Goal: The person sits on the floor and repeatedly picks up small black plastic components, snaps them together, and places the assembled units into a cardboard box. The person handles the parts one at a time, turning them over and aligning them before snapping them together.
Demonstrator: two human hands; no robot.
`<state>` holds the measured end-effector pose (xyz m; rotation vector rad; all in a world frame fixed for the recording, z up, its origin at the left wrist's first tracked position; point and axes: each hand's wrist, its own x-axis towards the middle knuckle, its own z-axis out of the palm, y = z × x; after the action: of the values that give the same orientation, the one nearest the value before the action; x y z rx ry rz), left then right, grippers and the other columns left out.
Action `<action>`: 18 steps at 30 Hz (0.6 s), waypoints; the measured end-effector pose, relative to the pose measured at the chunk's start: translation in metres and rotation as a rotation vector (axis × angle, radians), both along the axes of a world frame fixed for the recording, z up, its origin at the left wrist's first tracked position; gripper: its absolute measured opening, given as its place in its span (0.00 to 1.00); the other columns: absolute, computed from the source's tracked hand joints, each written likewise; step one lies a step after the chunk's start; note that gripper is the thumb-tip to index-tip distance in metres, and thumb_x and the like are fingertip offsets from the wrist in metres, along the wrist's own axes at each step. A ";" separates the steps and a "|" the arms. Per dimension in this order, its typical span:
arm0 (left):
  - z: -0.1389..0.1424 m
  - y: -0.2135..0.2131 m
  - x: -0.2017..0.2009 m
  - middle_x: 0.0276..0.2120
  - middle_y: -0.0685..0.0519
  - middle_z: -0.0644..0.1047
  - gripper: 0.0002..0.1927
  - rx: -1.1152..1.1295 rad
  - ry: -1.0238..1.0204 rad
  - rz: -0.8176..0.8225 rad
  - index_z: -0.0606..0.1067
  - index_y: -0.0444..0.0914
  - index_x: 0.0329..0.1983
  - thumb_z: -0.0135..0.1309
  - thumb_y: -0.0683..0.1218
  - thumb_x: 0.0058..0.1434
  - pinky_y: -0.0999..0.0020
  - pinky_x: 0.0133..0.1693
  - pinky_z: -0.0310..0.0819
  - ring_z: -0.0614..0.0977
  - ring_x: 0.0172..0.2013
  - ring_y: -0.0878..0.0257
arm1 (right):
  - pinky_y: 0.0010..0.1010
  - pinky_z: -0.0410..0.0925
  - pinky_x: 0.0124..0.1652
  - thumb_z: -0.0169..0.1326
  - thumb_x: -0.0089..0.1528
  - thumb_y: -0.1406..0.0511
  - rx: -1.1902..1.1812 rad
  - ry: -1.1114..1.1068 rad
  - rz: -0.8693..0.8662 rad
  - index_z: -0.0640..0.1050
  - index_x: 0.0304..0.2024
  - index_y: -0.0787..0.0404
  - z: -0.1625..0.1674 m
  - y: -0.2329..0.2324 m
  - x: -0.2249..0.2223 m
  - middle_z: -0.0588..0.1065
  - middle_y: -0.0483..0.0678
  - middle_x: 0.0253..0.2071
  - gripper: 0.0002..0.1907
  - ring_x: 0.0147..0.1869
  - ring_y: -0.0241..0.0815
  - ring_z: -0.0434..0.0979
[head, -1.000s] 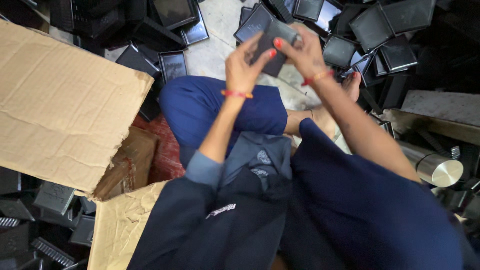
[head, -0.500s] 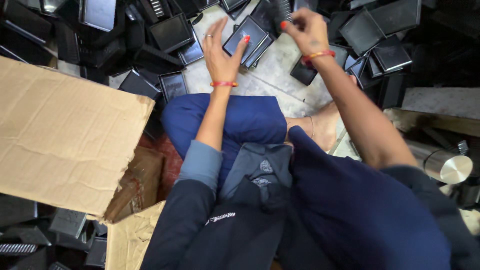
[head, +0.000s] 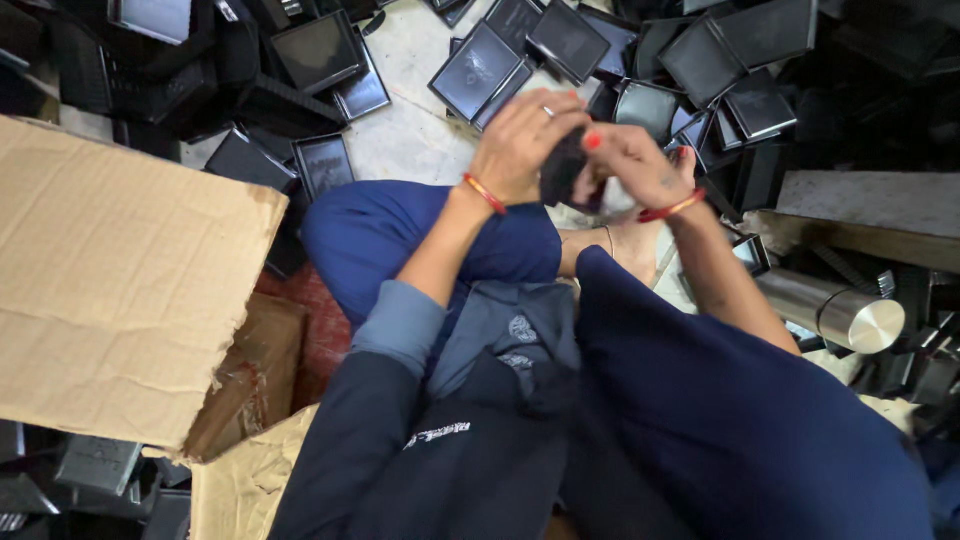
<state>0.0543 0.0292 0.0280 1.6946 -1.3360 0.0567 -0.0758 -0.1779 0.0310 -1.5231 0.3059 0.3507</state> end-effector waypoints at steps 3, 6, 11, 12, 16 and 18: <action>0.000 -0.006 -0.011 0.57 0.48 0.75 0.31 0.003 -0.004 -0.082 0.71 0.38 0.58 0.69 0.53 0.55 0.52 0.66 0.67 0.76 0.62 0.50 | 0.32 0.73 0.37 0.42 0.73 0.49 -0.271 0.031 0.089 0.77 0.37 0.64 0.002 -0.046 -0.003 0.79 0.48 0.29 0.27 0.34 0.42 0.81; 0.001 -0.003 -0.018 0.54 0.46 0.77 0.37 -0.131 0.073 -0.021 0.68 0.39 0.61 0.70 0.59 0.56 0.54 0.63 0.71 0.79 0.56 0.49 | 0.40 0.71 0.41 0.46 0.76 0.48 -0.936 -0.003 0.031 0.79 0.37 0.64 -0.008 -0.072 0.018 0.79 0.54 0.31 0.28 0.37 0.54 0.82; -0.009 0.003 -0.037 0.38 0.50 0.82 0.48 -0.119 0.710 0.069 0.62 0.41 0.72 0.51 0.75 0.60 0.64 0.46 0.78 0.86 0.40 0.57 | 0.45 0.68 0.48 0.64 0.64 0.52 -1.268 -0.473 0.121 0.79 0.36 0.59 -0.043 -0.058 0.095 0.77 0.54 0.43 0.18 0.51 0.59 0.75; -0.014 0.003 -0.041 0.37 0.51 0.83 0.46 -0.185 0.824 0.090 0.61 0.43 0.74 0.44 0.78 0.65 0.67 0.47 0.79 0.87 0.40 0.59 | 0.45 0.67 0.48 0.66 0.63 0.50 -1.258 -0.435 0.113 0.78 0.36 0.60 -0.052 -0.049 0.114 0.76 0.54 0.43 0.21 0.52 0.60 0.74; -0.042 0.011 -0.047 0.35 0.48 0.83 0.45 -0.093 1.115 0.088 0.71 0.35 0.61 0.33 0.77 0.68 0.66 0.41 0.78 0.84 0.35 0.60 | 0.50 0.65 0.54 0.69 0.61 0.47 -1.429 -0.372 0.231 0.78 0.39 0.59 -0.070 -0.040 0.135 0.77 0.53 0.41 0.24 0.52 0.55 0.76; -0.058 0.011 -0.046 0.36 0.47 0.84 0.47 -0.107 1.240 0.044 0.81 0.30 0.45 0.31 0.75 0.71 0.65 0.41 0.79 0.85 0.36 0.59 | 0.50 0.68 0.47 0.70 0.51 0.48 -1.496 -0.499 0.185 0.77 0.43 0.60 -0.067 -0.043 0.122 0.77 0.57 0.39 0.29 0.45 0.57 0.76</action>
<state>0.0085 0.0403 -0.0301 1.2384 -0.3375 -0.7605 0.0464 -0.2205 -0.0359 -3.0352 -0.0358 -0.2345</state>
